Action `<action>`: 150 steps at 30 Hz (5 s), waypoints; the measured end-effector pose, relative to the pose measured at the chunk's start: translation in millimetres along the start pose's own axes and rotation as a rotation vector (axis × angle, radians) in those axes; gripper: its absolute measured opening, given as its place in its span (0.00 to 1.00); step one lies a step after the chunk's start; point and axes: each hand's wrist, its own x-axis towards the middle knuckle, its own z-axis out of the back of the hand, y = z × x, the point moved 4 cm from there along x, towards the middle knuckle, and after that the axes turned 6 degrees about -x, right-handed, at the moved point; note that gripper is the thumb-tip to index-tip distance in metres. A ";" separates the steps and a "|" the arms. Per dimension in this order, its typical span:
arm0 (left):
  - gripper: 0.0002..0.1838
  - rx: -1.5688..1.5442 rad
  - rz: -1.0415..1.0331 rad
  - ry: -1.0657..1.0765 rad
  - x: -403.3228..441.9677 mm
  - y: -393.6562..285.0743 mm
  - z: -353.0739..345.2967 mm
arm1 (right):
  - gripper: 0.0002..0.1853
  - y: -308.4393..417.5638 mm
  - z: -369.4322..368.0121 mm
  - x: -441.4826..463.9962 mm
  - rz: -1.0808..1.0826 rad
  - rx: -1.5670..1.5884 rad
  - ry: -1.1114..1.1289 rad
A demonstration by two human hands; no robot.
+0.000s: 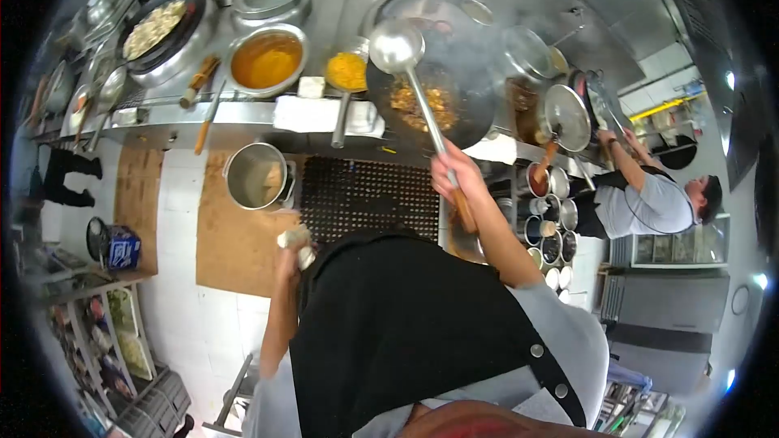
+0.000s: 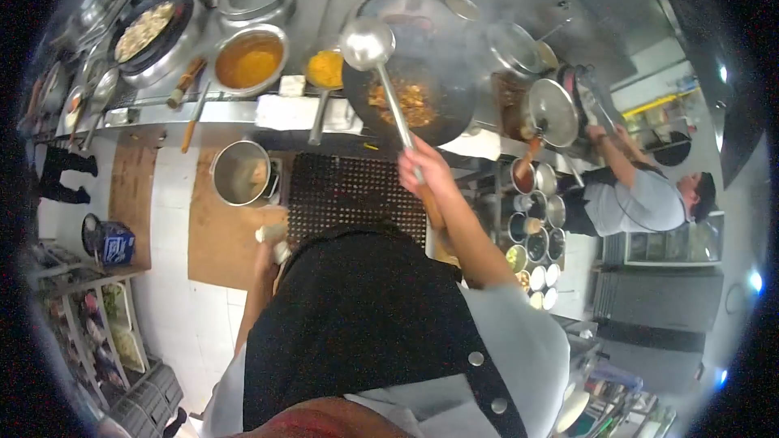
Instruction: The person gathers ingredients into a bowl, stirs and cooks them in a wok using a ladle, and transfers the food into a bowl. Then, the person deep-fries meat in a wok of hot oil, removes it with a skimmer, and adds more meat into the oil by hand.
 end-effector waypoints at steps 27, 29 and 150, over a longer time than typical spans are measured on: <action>0.10 0.261 -0.139 -0.061 342.7 -46.7 -515.5 | 0.42 160.9 287.3 111.1 0.215 -1.505 -0.084; 0.09 0.313 -0.179 -0.052 353.0 -40.7 -496.2 | 0.43 182.0 296.9 156.5 -0.012 -1.596 -0.289; 0.04 1.289 1.416 1.141 -475.1 230.9 -57.4 | 0.39 -609.2 -605.1 -523.6 0.663 0.628 -2.305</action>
